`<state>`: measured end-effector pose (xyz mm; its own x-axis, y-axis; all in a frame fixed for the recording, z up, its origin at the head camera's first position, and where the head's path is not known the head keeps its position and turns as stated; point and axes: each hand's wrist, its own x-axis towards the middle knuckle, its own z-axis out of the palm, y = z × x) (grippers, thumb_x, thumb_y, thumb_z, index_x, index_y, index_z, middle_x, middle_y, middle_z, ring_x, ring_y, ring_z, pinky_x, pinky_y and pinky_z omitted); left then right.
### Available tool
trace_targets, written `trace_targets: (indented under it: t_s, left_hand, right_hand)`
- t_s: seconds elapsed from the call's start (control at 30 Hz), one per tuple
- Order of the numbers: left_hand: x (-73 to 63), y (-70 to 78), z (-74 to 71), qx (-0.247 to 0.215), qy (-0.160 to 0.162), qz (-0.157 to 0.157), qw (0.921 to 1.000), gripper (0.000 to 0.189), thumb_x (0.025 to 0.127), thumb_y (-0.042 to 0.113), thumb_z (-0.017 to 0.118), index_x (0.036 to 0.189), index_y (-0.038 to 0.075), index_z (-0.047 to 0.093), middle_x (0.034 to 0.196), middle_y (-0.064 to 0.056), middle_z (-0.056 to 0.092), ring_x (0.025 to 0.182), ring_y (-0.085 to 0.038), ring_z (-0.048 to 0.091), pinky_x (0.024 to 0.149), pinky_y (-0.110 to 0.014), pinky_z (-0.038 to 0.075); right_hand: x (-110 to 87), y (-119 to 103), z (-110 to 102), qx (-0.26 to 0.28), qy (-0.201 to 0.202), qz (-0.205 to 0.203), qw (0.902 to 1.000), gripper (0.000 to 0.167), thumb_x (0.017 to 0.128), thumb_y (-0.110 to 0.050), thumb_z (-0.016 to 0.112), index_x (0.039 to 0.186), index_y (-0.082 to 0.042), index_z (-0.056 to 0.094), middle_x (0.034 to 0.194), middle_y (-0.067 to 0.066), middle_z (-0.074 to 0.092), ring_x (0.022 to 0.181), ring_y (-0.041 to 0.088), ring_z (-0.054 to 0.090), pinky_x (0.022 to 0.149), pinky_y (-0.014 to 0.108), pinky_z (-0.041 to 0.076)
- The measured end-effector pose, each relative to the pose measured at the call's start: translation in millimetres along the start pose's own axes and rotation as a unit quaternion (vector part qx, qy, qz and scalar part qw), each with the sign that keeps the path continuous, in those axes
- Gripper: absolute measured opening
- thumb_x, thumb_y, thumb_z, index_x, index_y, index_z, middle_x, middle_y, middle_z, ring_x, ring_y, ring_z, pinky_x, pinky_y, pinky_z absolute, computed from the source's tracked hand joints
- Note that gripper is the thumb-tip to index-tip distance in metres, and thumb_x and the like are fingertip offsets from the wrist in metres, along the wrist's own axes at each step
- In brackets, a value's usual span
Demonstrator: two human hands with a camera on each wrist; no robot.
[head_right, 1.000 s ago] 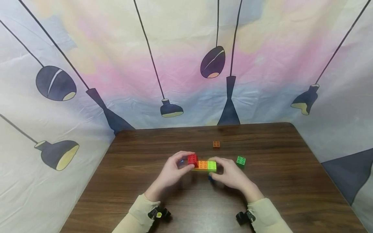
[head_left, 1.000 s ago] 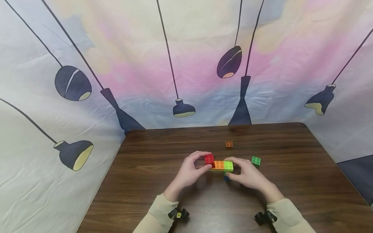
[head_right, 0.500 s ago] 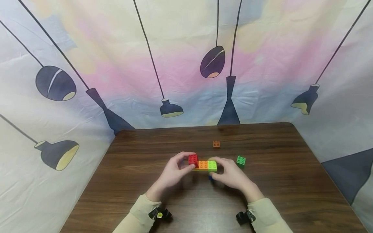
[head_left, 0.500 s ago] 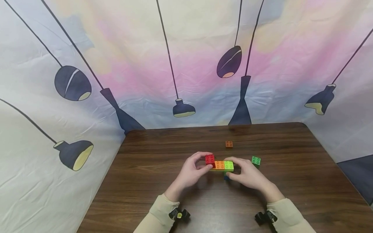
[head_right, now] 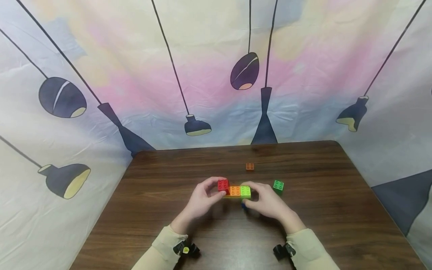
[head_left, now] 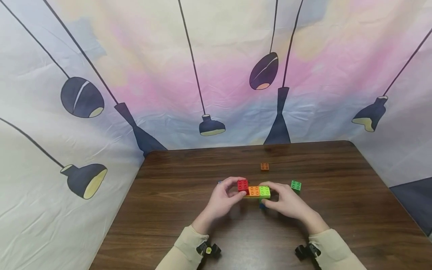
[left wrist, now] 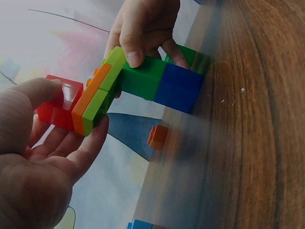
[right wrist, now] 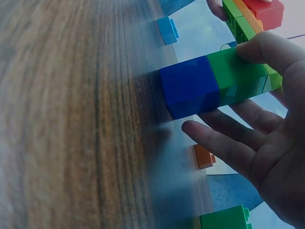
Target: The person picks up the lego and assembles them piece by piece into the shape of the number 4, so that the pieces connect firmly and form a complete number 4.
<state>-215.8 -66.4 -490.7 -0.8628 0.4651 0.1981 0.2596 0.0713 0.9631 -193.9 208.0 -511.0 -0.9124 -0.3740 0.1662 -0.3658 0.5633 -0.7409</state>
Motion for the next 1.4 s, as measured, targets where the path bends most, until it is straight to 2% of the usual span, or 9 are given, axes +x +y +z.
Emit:
trace_targets:
  t_s: [0.2, 0.47, 0.97, 1.4]
  left_hand:
    - [0.6, 2.0, 2.0, 0.013, 0.009, 0.011, 0.9998, 0.042, 0.095, 0.006, 0.083, 0.135, 0.010, 0.070, 0.132, -0.004, 0.068, 0.123, -0.024, 0.065, 0.093, -0.033, 0.061]
    - [1.8, 4.6, 4.1, 0.031, 0.005, 0.027, 0.9991, 0.037, 0.095, 0.006, 0.082, 0.131, 0.007, 0.072, 0.129, -0.004, 0.068, 0.117, -0.026, 0.068, 0.090, -0.033, 0.062]
    - [3.0, 4.8, 5.1, 0.061, 0.007, 0.029, 0.9977, 0.035, 0.095, 0.007, 0.083, 0.127, 0.005, 0.073, 0.128, -0.002, 0.068, 0.116, -0.027, 0.068, 0.089, -0.031, 0.062]
    - [2.1, 3.0, 4.7, 0.046, 0.005, 0.023, 0.9987, 0.037, 0.093, 0.005, 0.084, 0.129, 0.006, 0.072, 0.127, -0.003, 0.068, 0.118, -0.036, 0.067, 0.091, -0.031, 0.061]
  right_hand:
    - [0.8, -2.4, -1.9, 0.004, 0.006, -0.004, 1.0000, 0.049, 0.093, -0.020, 0.085, 0.139, -0.016, 0.067, 0.126, -0.004, 0.074, 0.117, 0.023, 0.070, 0.098, 0.056, 0.057]
    - [2.5, -1.8, -2.3, 0.001, -0.002, -0.004, 1.0000, 0.048, 0.093, -0.020, 0.084, 0.139, -0.018, 0.067, 0.125, -0.007, 0.073, 0.117, 0.020, 0.069, 0.098, 0.052, 0.056]
    - [3.4, -0.2, -0.9, -0.001, 0.002, -0.002, 1.0000, 0.048, 0.092, -0.019, 0.085, 0.138, -0.019, 0.068, 0.124, -0.008, 0.074, 0.115, 0.018, 0.070, 0.097, 0.050, 0.057]
    - [2.0, 1.5, -0.1, 0.004, 0.001, -0.001, 1.0000, 0.049, 0.093, -0.020, 0.084, 0.139, -0.018, 0.067, 0.126, -0.007, 0.074, 0.118, 0.021, 0.069, 0.099, 0.052, 0.056]
